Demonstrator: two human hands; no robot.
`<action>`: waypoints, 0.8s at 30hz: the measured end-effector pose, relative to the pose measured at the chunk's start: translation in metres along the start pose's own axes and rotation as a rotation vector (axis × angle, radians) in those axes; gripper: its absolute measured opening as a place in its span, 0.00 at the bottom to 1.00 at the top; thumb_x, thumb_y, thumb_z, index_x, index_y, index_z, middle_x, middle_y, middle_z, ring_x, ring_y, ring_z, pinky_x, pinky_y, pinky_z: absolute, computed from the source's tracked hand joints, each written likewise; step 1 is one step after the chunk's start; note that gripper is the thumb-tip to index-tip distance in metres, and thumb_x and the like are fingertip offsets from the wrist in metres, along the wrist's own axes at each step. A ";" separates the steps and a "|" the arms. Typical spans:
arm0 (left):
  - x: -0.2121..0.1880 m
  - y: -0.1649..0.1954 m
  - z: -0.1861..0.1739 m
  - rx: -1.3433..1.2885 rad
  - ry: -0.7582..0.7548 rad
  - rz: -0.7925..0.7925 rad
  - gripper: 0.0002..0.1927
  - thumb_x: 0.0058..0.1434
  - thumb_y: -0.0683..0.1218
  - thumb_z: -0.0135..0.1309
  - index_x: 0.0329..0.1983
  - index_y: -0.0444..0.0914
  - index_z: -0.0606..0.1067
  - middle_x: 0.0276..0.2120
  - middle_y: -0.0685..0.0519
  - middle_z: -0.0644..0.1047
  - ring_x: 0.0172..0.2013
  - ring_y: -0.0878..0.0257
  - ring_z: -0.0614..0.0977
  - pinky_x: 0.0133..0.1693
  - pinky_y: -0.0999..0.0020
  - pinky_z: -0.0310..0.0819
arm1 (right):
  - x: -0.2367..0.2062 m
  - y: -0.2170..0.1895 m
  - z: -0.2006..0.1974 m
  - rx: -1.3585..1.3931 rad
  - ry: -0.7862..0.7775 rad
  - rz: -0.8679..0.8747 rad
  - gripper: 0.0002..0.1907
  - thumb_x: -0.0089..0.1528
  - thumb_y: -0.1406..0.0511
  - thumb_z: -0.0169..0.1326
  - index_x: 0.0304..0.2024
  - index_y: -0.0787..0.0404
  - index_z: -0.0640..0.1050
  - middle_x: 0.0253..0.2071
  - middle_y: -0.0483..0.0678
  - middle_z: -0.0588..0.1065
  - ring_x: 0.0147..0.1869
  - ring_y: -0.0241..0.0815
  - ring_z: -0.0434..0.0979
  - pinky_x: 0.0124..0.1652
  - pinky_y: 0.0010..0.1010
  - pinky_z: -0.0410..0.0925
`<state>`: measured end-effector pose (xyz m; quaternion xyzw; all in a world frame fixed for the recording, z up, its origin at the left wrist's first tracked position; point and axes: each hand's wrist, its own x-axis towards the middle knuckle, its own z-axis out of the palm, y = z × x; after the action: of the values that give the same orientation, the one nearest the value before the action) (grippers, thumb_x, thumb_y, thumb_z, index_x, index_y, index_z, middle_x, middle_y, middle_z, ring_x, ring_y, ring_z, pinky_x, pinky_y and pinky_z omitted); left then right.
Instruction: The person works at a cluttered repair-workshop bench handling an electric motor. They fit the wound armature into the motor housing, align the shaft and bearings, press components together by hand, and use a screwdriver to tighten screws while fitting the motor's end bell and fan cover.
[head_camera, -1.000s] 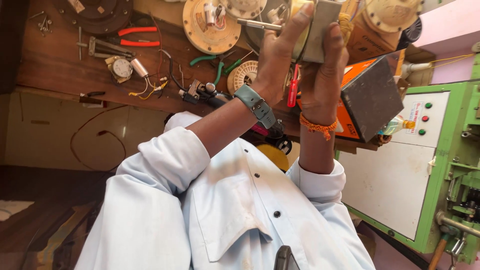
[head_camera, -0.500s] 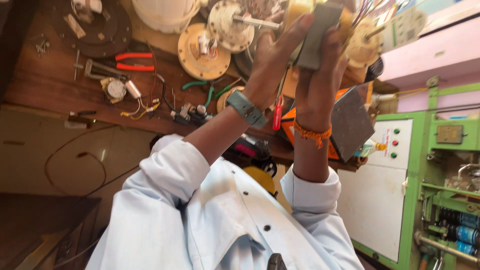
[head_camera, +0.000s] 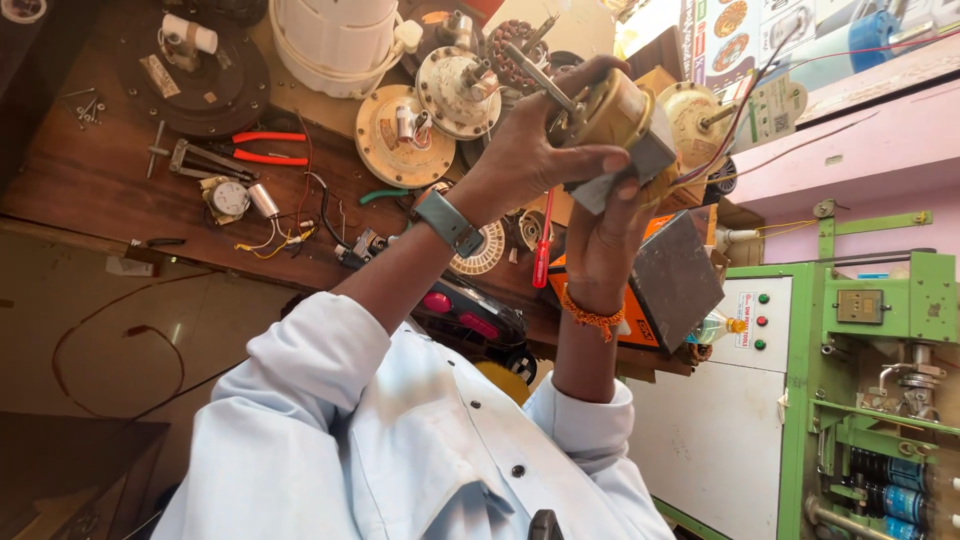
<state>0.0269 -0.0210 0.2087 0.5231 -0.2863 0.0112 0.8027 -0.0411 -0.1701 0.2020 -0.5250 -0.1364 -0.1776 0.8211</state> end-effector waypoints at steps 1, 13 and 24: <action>0.003 0.003 0.003 0.092 -0.010 -0.007 0.53 0.54 0.63 0.73 0.77 0.46 0.61 0.69 0.45 0.72 0.69 0.51 0.76 0.69 0.59 0.72 | -0.001 0.003 -0.005 0.076 0.014 -0.008 0.37 0.64 0.55 0.66 0.70 0.55 0.63 0.65 0.44 0.70 0.71 0.40 0.70 0.74 0.43 0.62; 0.006 0.008 0.015 -0.368 -0.150 -0.066 0.65 0.51 0.62 0.74 0.80 0.50 0.43 0.73 0.42 0.60 0.72 0.47 0.67 0.71 0.48 0.68 | 0.001 -0.029 -0.009 -0.137 0.023 -0.052 0.42 0.66 0.58 0.65 0.74 0.60 0.57 0.68 0.50 0.68 0.70 0.44 0.70 0.69 0.39 0.68; -0.030 -0.039 0.024 -0.400 0.305 -0.435 0.59 0.43 0.73 0.66 0.66 0.32 0.60 0.57 0.39 0.73 0.58 0.52 0.79 0.56 0.58 0.81 | 0.007 -0.024 0.031 -0.295 0.145 0.115 0.37 0.67 0.64 0.65 0.70 0.73 0.61 0.59 0.54 0.72 0.64 0.44 0.75 0.64 0.36 0.70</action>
<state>0.0034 -0.0510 0.1687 0.3965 -0.0412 -0.1387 0.9066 -0.0462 -0.1525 0.2373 -0.6325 -0.0192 -0.1859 0.7517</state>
